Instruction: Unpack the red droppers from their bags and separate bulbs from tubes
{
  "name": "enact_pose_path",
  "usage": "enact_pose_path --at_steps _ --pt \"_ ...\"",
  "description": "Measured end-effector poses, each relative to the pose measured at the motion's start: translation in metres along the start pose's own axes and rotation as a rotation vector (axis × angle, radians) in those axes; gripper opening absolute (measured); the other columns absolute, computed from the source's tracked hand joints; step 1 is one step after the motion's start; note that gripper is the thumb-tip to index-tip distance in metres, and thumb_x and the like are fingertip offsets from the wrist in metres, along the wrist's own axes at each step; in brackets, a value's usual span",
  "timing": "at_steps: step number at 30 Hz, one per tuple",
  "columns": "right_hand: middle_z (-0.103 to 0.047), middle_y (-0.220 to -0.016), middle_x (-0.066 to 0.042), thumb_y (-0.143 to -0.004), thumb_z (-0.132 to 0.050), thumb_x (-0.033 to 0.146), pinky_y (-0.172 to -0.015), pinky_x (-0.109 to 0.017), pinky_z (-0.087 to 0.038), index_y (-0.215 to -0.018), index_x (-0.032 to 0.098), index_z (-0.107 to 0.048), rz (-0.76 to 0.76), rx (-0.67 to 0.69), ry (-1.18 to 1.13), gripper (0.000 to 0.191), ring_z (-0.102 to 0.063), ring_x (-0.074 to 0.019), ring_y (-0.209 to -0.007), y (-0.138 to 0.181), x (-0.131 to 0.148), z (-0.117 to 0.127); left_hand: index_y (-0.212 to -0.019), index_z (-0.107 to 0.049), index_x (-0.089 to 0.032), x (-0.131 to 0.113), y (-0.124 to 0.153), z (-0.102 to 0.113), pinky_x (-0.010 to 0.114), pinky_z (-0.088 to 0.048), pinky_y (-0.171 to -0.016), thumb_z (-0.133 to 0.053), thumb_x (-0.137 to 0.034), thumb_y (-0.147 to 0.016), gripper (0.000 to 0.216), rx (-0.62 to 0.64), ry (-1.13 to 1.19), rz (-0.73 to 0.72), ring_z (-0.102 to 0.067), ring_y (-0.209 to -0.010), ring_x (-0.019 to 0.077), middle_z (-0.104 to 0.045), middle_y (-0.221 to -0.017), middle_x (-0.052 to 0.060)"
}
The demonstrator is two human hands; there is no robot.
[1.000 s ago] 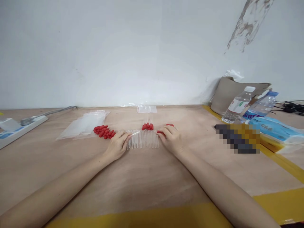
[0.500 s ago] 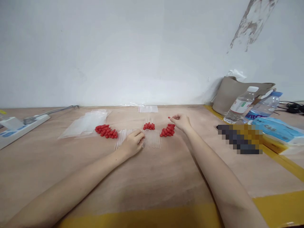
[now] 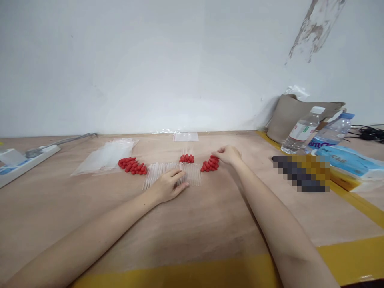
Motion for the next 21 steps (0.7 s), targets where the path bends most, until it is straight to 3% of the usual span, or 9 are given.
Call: enact_pose_path --at_steps 4,9,13,21 --pt "-0.060 -0.058 -0.002 -0.064 -0.059 0.050 -0.055 -0.024 -0.039 -0.068 0.018 -0.067 -0.035 -0.048 -0.022 0.033 -0.055 -0.0143 -0.060 -0.001 -0.001 0.005 -0.107 -0.056 -0.016 0.001 0.002 0.006 0.038 -0.041 -0.086 -0.047 -0.045 -0.082 0.040 0.033 -0.034 0.013 -0.051 -0.100 0.0234 -0.058 -0.106 0.011" --pt "-0.061 -0.058 -0.001 -0.061 -0.063 0.048 -0.054 -0.023 -0.039 -0.068 0.019 -0.068 -0.022 -0.027 -0.030 0.031 -0.054 -0.0134 -0.059 0.001 0.001 0.004 -0.120 -0.048 -0.023 0.005 0.003 0.013 0.046 -0.022 -0.102 -0.044 -0.048 -0.083 0.045 0.170 -0.072 -0.034 -0.035 -0.122 0.0245 -0.047 -0.129 0.005" --pt "-0.059 -0.054 0.000 -0.056 -0.067 0.046 -0.052 -0.022 -0.037 -0.064 0.019 -0.068 -0.007 0.017 -0.022 0.029 -0.051 -0.0119 -0.055 0.004 0.004 0.004 -0.123 -0.045 -0.024 0.005 0.003 0.015 0.046 -0.014 -0.104 -0.039 -0.043 -0.087 0.041 0.243 -0.061 -0.047 -0.037 -0.122 0.0220 -0.053 -0.123 0.004" --pt "-0.056 -0.052 0.001 -0.059 -0.065 0.043 -0.050 -0.022 -0.036 -0.064 0.017 -0.067 -0.006 0.042 -0.019 0.027 -0.048 -0.0102 -0.051 0.008 0.011 0.007 -0.114 -0.051 -0.021 0.005 0.005 0.014 0.044 -0.018 -0.104 -0.041 -0.037 -0.087 0.033 0.179 -0.045 -0.008 -0.050 -0.108 0.0179 -0.057 -0.113 0.006"
Point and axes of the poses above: each hand's wrist, its own y-axis away from the middle knuckle, its own z-axis out of the back of the hand, x = y × z, the point moved 1 cm from there along -y, towards the middle knuckle
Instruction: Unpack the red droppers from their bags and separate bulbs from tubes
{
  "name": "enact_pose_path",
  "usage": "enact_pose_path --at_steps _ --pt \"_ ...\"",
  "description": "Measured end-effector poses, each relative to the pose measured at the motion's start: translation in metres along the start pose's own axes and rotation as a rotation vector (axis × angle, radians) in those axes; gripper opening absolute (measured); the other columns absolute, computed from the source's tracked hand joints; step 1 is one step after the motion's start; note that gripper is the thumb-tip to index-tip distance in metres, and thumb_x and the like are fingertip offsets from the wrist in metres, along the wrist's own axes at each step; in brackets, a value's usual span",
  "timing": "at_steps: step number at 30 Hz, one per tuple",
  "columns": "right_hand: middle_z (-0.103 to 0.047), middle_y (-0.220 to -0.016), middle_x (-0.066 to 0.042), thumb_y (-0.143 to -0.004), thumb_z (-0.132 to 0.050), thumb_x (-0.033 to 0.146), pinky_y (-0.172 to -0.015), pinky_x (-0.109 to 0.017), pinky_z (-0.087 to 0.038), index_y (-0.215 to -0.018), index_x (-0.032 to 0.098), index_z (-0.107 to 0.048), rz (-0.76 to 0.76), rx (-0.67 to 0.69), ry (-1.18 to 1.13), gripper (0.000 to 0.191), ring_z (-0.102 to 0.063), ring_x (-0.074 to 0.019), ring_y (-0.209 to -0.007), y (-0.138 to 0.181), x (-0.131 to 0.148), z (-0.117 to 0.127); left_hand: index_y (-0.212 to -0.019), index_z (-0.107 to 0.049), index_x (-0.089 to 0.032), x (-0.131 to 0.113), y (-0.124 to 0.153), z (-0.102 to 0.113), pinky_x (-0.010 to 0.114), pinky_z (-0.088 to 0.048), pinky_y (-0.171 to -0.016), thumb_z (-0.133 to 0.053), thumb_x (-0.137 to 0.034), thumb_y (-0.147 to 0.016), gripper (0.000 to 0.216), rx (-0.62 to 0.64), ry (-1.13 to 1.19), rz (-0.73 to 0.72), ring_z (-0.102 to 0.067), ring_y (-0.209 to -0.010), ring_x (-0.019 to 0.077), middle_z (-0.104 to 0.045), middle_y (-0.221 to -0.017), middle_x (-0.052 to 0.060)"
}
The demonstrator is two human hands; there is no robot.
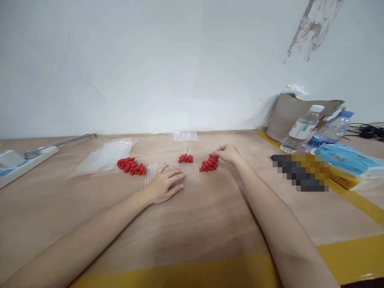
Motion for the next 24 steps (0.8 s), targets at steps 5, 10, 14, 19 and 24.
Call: enact_pose_path --at_steps 5,10,14,19,24 --pt "-0.059 -0.057 0.000 -0.062 -0.063 0.041 -0.053 -0.022 -0.036 -0.068 0.018 -0.067 -0.008 -0.035 0.037 0.024 -0.051 -0.0111 -0.055 0.000 0.000 -0.001 -0.116 -0.051 -0.022 0.000 0.001 0.000 0.045 -0.022 -0.102 -0.040 -0.039 -0.087 0.036 -0.008 -0.016 0.024 -0.048 -0.109 0.0197 -0.054 -0.116 0.008" --pt "-0.062 -0.063 -0.001 -0.066 -0.057 0.043 -0.066 -0.028 -0.037 -0.068 0.021 -0.066 -0.023 -0.072 0.109 0.023 -0.055 -0.0152 -0.065 0.004 0.016 0.000 -0.115 -0.052 -0.022 0.000 0.002 0.000 0.047 -0.016 -0.104 -0.041 -0.043 -0.085 0.037 -0.029 -0.040 0.053 -0.046 -0.111 0.0211 -0.053 -0.118 0.008" --pt "-0.065 -0.073 -0.001 -0.071 -0.050 0.044 -0.081 -0.040 -0.030 -0.070 0.025 -0.066 0.058 -0.031 0.344 0.025 -0.056 -0.0200 -0.078 0.011 0.050 -0.014 -0.113 -0.052 -0.022 0.000 0.003 0.000 0.048 -0.015 -0.104 -0.041 -0.041 -0.086 0.035 -0.039 -0.048 0.092 -0.047 -0.110 0.0210 -0.054 -0.116 0.007" --pt "-0.065 -0.085 -0.007 -0.072 -0.050 0.047 -0.084 -0.044 -0.028 -0.076 0.022 -0.066 0.067 0.113 0.464 0.030 -0.055 -0.0244 -0.089 0.006 0.089 -0.049 -0.112 -0.053 -0.022 -0.001 0.003 0.001 0.048 -0.018 -0.103 -0.042 -0.048 -0.084 0.040 -0.035 -0.067 0.121 -0.046 -0.110 0.0223 -0.054 -0.116 0.008" --pt "-0.065 -0.080 -0.009 -0.066 -0.058 0.038 -0.082 -0.044 -0.033 -0.077 0.018 -0.065 -0.033 0.221 0.465 0.024 -0.058 -0.0246 -0.083 -0.009 0.099 -0.067 -0.111 -0.053 -0.021 -0.002 0.003 0.001 0.048 -0.017 -0.102 -0.045 -0.051 -0.081 0.043 -0.053 -0.079 0.118 -0.045 -0.109 0.0230 -0.054 -0.114 0.008"
Point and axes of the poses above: each hand's wrist, its own y-axis away from the middle knuckle, its own z-axis out of the back of the hand, x = y × z, the point moved 1 cm from there along -y, towards the middle knuckle
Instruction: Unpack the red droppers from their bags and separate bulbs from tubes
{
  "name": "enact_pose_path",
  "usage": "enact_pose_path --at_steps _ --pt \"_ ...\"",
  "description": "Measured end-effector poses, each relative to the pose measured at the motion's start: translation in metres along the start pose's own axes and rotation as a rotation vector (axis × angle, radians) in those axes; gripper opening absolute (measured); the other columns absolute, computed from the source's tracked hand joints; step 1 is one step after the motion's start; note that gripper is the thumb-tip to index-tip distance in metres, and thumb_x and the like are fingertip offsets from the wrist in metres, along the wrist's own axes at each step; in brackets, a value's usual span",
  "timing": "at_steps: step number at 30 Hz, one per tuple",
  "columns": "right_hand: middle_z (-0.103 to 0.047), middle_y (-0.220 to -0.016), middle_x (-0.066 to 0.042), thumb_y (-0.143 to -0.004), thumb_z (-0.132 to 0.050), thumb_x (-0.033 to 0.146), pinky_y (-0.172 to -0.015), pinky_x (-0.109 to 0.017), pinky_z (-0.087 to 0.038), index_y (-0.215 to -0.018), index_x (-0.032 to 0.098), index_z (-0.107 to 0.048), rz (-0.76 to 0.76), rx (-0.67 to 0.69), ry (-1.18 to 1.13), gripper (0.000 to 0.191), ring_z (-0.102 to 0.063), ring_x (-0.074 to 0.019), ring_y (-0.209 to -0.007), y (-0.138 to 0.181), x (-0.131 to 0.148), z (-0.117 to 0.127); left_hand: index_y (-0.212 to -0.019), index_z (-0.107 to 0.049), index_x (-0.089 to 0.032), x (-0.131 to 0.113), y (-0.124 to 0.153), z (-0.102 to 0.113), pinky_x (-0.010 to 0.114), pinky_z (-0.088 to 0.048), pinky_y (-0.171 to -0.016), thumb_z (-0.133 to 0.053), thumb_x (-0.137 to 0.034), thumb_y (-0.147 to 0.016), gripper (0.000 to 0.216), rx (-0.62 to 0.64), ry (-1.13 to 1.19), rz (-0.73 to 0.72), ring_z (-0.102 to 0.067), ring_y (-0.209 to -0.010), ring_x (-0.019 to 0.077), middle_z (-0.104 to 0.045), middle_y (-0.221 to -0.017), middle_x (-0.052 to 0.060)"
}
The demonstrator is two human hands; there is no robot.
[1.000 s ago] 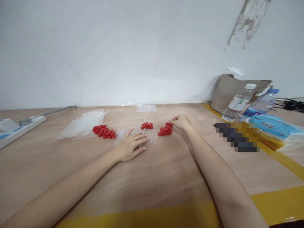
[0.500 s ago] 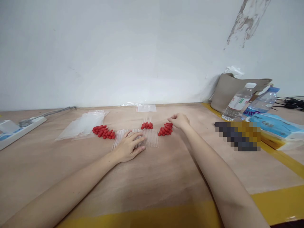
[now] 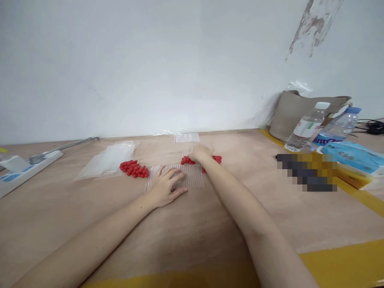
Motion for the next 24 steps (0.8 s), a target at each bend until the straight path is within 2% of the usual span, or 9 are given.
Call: enact_pose_path --at_steps 7,10,13,16,19,21,24 --pt "-0.064 -0.073 -0.008 -0.059 -0.063 0.030 -0.068 -0.037 -0.041 -0.070 0.018 -0.064 -0.049 0.075 -0.026 0.016 -0.059 -0.0242 -0.077 -0.013 -0.002 0.003 -0.109 -0.054 -0.022 0.000 0.000 -0.002 0.049 -0.017 -0.101 -0.042 -0.047 -0.084 0.038 -0.028 -0.023 0.019 -0.046 -0.107 0.0226 -0.056 -0.111 0.008" --pt "-0.063 -0.069 -0.008 -0.061 -0.061 0.028 -0.065 -0.035 -0.040 -0.065 0.017 -0.063 -0.026 0.019 -0.045 0.012 -0.059 -0.0235 -0.074 -0.005 -0.003 0.014 -0.114 -0.051 -0.022 -0.001 0.000 0.000 0.050 -0.019 -0.101 -0.042 -0.048 -0.084 0.042 -0.061 -0.045 0.022 -0.043 -0.111 0.0247 -0.052 -0.117 0.010" --pt "-0.062 -0.066 -0.007 -0.070 -0.053 0.033 -0.066 -0.033 -0.038 -0.064 0.017 -0.062 0.043 -0.070 -0.071 0.019 -0.058 -0.0205 -0.071 0.019 -0.011 0.026 -0.125 -0.042 -0.020 -0.001 0.000 0.003 0.050 -0.021 -0.101 -0.042 -0.043 -0.084 0.046 -0.132 -0.079 0.051 -0.039 -0.115 0.0256 -0.047 -0.123 0.012" --pt "-0.062 -0.066 -0.003 -0.080 -0.042 0.036 -0.070 -0.030 -0.034 -0.065 0.019 -0.059 0.176 -0.176 -0.109 0.028 -0.056 -0.0161 -0.070 0.053 -0.029 0.023 -0.127 -0.039 -0.016 0.000 -0.001 0.005 0.047 -0.024 -0.100 -0.044 -0.037 -0.084 0.049 -0.222 -0.103 0.055 -0.037 -0.117 0.0260 -0.044 -0.124 0.014" --pt "-0.063 -0.069 -0.001 -0.080 -0.047 0.032 -0.075 -0.031 -0.029 -0.070 0.019 -0.056 0.497 -0.448 -0.192 0.019 -0.053 -0.0148 -0.071 0.087 -0.051 0.005 -0.125 -0.043 -0.015 -0.001 -0.003 0.005 0.046 -0.025 -0.100 -0.046 -0.034 -0.083 0.046 -0.298 -0.136 0.020 -0.035 -0.119 0.0273 -0.044 -0.126 0.014" --pt "-0.063 -0.069 -0.001 -0.081 -0.049 0.030 -0.078 -0.032 -0.027 -0.069 0.018 -0.056 0.644 -0.587 -0.197 0.019 -0.052 -0.0145 -0.074 0.102 -0.064 -0.013 -0.123 -0.045 -0.018 -0.003 -0.003 0.004 0.047 -0.024 -0.101 -0.045 -0.030 -0.084 0.041 -0.308 -0.154 -0.025 -0.036 -0.119 0.0266 -0.046 -0.126 0.013" --pt "-0.063 -0.069 0.000 -0.083 -0.049 0.027 -0.079 -0.032 -0.026 -0.075 0.019 -0.057 0.800 -0.707 -0.195 0.014 -0.051 -0.0129 -0.072 0.113 -0.072 -0.032 -0.112 -0.054 -0.024 -0.005 -0.003 0.003 0.050 -0.019 -0.102 -0.045 -0.026 -0.085 0.029 -0.299 -0.160 -0.121 -0.042 -0.115 0.0235 -0.055 -0.117 0.007"
Point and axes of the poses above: each hand's wrist, its own y-axis away from the middle knuckle, its own z-axis out of the back of the hand, x = y × z, the point moved 1 cm from there along -y, towards the middle knuckle
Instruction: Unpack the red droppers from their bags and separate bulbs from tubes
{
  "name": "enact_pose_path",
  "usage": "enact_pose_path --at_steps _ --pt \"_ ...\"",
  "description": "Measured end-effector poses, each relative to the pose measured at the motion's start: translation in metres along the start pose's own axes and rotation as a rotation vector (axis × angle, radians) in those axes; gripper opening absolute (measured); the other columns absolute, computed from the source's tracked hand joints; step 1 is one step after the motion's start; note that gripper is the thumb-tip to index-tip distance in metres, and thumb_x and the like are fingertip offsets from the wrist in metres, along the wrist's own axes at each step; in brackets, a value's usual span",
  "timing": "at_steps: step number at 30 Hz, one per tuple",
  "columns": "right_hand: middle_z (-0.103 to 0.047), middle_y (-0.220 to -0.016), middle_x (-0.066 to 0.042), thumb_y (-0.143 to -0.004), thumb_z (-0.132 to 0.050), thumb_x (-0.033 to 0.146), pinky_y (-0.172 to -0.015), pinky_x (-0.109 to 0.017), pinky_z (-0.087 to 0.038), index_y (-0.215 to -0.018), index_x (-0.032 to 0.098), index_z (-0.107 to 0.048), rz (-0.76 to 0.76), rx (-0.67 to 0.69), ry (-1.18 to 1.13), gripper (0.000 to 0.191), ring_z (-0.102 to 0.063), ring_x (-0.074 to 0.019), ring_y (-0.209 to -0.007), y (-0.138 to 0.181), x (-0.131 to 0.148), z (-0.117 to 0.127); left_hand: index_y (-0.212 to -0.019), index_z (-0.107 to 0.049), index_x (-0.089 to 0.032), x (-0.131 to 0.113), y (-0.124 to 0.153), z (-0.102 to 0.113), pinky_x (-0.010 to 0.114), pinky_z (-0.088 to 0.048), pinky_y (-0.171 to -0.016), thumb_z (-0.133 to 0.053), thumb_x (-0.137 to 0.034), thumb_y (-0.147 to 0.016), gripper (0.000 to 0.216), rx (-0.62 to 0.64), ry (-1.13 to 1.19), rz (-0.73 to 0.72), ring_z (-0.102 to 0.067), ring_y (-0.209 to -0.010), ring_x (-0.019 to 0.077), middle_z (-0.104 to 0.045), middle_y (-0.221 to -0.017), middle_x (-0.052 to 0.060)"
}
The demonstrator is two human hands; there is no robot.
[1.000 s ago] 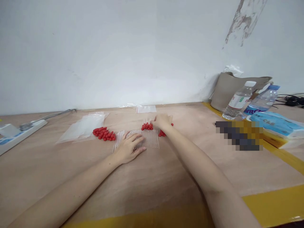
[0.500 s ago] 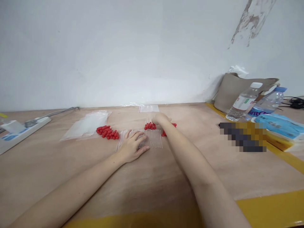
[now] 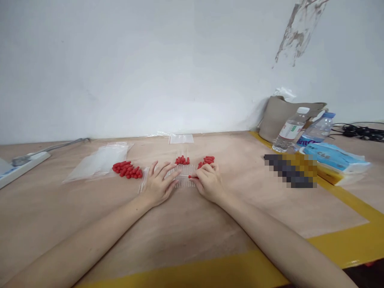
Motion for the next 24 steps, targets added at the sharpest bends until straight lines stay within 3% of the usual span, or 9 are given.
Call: enact_pose_path --at_steps 4,9,12,17,24 --pt "-0.065 -0.075 -0.001 -0.083 -0.050 0.028 -0.079 -0.032 -0.026 -0.084 0.019 -0.058 0.058 -0.036 0.002 0.012 -0.050 -0.0134 -0.074 0.005 0.004 -0.007 -0.096 -0.060 -0.028 -0.004 -0.001 0.000 0.054 -0.015 -0.101 -0.047 -0.024 -0.084 0.019 -0.029 -0.016 -0.063 -0.052 -0.100 0.0206 -0.065 -0.095 0.001" --pt "-0.064 -0.076 -0.002 -0.083 -0.050 0.030 -0.080 -0.033 -0.026 -0.094 0.019 -0.059 0.065 0.006 0.012 0.019 -0.049 -0.0146 -0.076 0.005 0.007 -0.009 -0.090 -0.061 -0.027 -0.007 -0.005 -0.003 0.051 -0.020 -0.098 -0.043 -0.018 -0.086 0.021 -0.013 -0.062 -0.091 -0.056 -0.077 0.0145 -0.064 -0.071 -0.002" --pt "-0.063 -0.079 -0.002 -0.081 -0.051 0.034 -0.082 -0.035 -0.024 -0.098 0.022 -0.061 0.063 0.029 0.062 0.022 -0.048 -0.0154 -0.079 0.006 0.007 -0.009 -0.092 -0.061 -0.027 -0.008 -0.005 -0.006 0.049 -0.020 -0.098 -0.041 -0.017 -0.086 0.023 0.008 -0.063 -0.095 -0.055 -0.077 0.0140 -0.064 -0.070 -0.002" --pt "-0.061 -0.072 0.000 -0.082 -0.051 0.031 -0.084 -0.037 -0.021 -0.084 0.026 -0.065 0.093 0.041 0.123 0.015 -0.046 -0.0137 -0.075 0.005 0.008 -0.011 -0.082 -0.061 -0.024 -0.010 -0.004 -0.007 0.046 -0.021 -0.098 -0.041 -0.019 -0.086 0.021 0.017 -0.078 -0.073 -0.054 -0.076 0.0144 -0.062 -0.068 -0.001" --pt "-0.059 -0.065 0.001 -0.082 -0.051 0.030 -0.088 -0.039 -0.018 -0.077 0.026 -0.065 0.108 -0.025 0.196 0.015 -0.045 -0.0134 -0.073 0.003 0.015 -0.008 -0.078 -0.060 -0.021 -0.011 -0.005 -0.004 0.047 -0.025 -0.092 -0.040 -0.020 -0.085 0.021 0.041 -0.050 -0.028 -0.053 -0.074 0.0166 -0.062 -0.069 0.001"
Point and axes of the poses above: each hand's wrist, its own y-axis away from the middle knuckle, its own z-axis out of the back of the hand, x = y × z, the point moved 1 cm from there along -y, towards the middle knuckle
